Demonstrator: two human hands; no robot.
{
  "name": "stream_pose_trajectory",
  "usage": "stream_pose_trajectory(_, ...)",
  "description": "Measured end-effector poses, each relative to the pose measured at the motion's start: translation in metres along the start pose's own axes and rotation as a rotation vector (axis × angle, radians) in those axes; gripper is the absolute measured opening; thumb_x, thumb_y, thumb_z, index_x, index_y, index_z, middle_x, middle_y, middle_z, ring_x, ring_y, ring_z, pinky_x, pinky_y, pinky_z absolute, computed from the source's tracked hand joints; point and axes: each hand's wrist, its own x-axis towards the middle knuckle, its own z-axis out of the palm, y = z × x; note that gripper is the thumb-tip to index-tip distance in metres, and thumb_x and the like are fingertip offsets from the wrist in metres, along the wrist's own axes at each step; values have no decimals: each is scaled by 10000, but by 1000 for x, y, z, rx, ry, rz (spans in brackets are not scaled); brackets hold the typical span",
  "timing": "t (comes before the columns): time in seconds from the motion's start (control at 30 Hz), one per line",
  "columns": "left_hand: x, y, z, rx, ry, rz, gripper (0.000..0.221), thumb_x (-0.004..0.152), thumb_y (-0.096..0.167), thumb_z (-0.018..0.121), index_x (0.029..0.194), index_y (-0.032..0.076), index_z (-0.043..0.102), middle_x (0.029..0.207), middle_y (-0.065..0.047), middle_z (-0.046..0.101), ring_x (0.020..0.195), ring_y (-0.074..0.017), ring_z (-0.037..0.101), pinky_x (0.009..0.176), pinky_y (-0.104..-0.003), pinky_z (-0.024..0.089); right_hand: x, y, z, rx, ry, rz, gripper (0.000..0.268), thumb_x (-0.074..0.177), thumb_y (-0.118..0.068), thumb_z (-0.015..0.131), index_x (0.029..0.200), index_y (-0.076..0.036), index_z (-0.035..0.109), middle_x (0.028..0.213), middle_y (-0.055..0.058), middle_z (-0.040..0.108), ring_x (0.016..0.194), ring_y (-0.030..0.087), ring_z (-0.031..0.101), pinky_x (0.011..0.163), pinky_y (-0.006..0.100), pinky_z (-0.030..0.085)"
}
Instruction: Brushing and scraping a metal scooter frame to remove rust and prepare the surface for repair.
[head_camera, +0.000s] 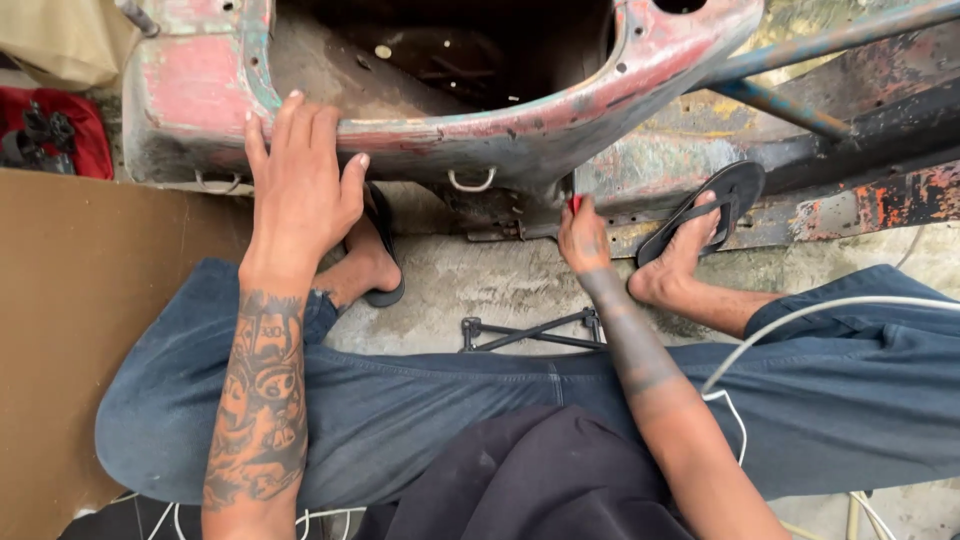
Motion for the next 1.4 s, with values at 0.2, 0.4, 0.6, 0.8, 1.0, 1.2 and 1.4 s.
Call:
stream_pose_trajectory(0.2,-2,2,-1,4,-23,-8,411,1056,233,598,1351,-50,555,1384,-216,573,1468,-404,375,1152,-684,213,-22,-7,6,-8,-59,94,254,1103,-88,345,1309,36,426,910,215,686,755,368,721,638,451,641)
stream_pose_trajectory(0.4,-3,1,4,19,-10,-9,396,1053,210,614,1340,-57,562,1373,-226,567,1471,-417,361,1159,-697,189,-16,-23,-1,38,-68,96,136,1102,-179,398,1148,-52,409,886,103,571,743,251,583,618,432,481)
stream_pose_trajectory(0.6,-5,-1,6,4,8,1,422,1048,225,640,1357,-52,561,1382,-215,573,1464,-413,374,1156,-693,185,2,-7,0,-29,-6,11,239,1060,-233,438,1183,-36,380,1034,327,670,868,536,668,723,626,505)
stream_pose_trajectory(0.8,-8,-2,13,35,42,17,422,1027,215,686,1336,-45,566,1347,-217,569,1450,-421,378,1142,-692,205,-62,32,-3,-66,-88,48,236,1027,-314,451,1060,-91,382,840,272,620,723,492,600,644,553,410)
stream_pose_trajectory(1.0,-5,-6,18,41,65,20,422,1041,244,672,1345,-30,572,1370,-187,584,1444,-391,395,1144,-665,212,26,30,-5,-28,-14,-101,142,997,-189,445,1039,-92,349,828,211,537,711,415,520,643,513,360)
stream_pose_trajectory(1.2,-5,-8,18,19,30,19,416,1059,260,647,1345,-32,573,1372,-201,579,1446,-396,395,1146,-693,200,-78,39,-53,-247,-281,132,164,1023,-291,461,1071,-157,377,890,172,609,797,359,578,750,527,426)
stream_pose_trajectory(1.4,-5,-11,26,60,45,10,413,1065,279,652,1346,-15,579,1357,-188,589,1456,-389,396,1146,-672,219,-141,54,-103,306,-110,232,373,982,-141,561,1354,-142,588,582,62,453,361,173,374,334,337,336)
